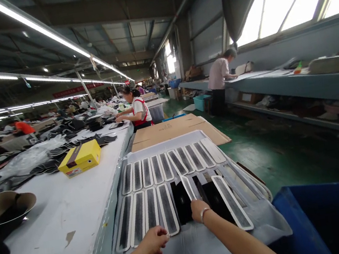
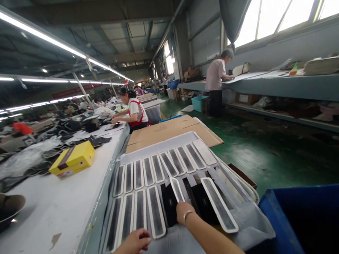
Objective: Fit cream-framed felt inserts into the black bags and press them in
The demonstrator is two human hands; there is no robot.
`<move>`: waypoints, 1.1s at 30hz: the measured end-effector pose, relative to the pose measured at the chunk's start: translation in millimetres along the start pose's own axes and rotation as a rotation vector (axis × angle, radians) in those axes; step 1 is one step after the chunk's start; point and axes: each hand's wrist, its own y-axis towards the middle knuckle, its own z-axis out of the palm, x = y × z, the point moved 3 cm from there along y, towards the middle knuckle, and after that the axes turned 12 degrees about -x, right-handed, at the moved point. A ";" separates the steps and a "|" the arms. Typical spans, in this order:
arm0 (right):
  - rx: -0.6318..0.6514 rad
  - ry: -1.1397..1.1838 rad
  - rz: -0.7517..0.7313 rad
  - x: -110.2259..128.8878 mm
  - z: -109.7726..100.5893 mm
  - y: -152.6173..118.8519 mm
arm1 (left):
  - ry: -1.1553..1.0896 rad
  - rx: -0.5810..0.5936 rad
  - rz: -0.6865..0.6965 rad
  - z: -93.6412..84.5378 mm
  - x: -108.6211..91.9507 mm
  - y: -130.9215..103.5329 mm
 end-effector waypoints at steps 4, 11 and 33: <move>-0.065 0.063 0.030 3.6 -21.2 -7.8 | -0.100 -0.025 -0.017 -3.1 -4.8 7.5; -0.194 0.198 0.125 5.9 -24.2 -36.9 | -0.211 -0.013 0.018 3.3 -28.6 13.2; -0.628 -0.021 -0.665 70.0 -113.8 -117.3 | -0.503 -0.448 0.348 -49.7 -108.9 -68.0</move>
